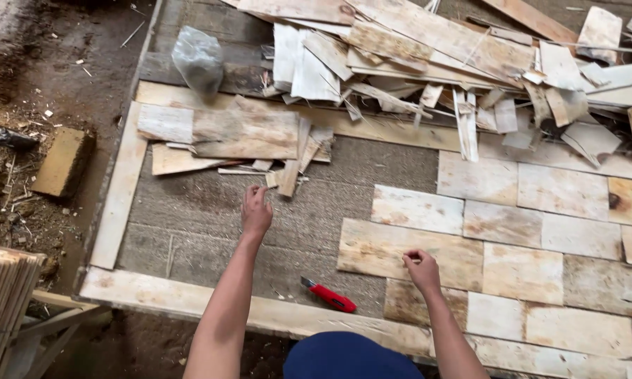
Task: Cutting thin wood pieces with a utility knife and arranging them in a tiled pattern on a surface
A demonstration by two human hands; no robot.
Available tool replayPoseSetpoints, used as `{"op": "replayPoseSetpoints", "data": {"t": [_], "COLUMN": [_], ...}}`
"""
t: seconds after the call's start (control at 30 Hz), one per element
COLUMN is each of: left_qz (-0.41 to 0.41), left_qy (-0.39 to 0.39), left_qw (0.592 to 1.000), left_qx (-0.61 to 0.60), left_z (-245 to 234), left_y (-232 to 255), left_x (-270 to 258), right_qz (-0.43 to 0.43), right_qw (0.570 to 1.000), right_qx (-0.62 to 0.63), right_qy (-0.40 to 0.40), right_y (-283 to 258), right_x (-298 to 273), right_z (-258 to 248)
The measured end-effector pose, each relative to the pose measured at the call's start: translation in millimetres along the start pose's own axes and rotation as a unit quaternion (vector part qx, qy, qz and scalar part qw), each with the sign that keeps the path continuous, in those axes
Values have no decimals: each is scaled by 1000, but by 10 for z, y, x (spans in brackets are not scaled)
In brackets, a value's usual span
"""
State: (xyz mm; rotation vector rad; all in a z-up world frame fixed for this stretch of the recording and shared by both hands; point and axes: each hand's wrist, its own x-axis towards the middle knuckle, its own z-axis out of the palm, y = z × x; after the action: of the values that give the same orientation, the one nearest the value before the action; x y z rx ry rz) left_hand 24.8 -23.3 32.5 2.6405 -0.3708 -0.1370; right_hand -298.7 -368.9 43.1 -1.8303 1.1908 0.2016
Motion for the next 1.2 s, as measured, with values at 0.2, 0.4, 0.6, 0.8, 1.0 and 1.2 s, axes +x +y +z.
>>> {"op": "replayPoseSetpoints", "data": {"t": [0.2, 0.4, 0.6, 0.8, 1.0, 1.2], "left_qz": [-8, 79, 144, 201, 260, 308], "left_qy": [-165, -223, -220, -230, -79, 103], "left_qw": [982, 960, 942, 935, 961, 943], "left_qx": [92, 152, 207, 180, 52, -67], "left_z": [-374, -424, -20, -193, -454, -1065], "left_y": [13, 91, -215, -241, -39, 327], "left_x": [1196, 1742, 2133, 2171, 1999, 2027], "right_qz": [52, 104, 112, 81, 29, -14], "right_qw": [997, 990, 991, 995, 995, 980], "right_qx": [60, 79, 51, 55, 97, 197], "right_qy": [16, 52, 47, 22, -7, -13], "right_y": [-490, -644, -773, -1028, -1401, -1725], "right_x": [-216, -243, -166, -102, -217, -305], "right_z": [266, 474, 612, 826, 994, 1125]}}
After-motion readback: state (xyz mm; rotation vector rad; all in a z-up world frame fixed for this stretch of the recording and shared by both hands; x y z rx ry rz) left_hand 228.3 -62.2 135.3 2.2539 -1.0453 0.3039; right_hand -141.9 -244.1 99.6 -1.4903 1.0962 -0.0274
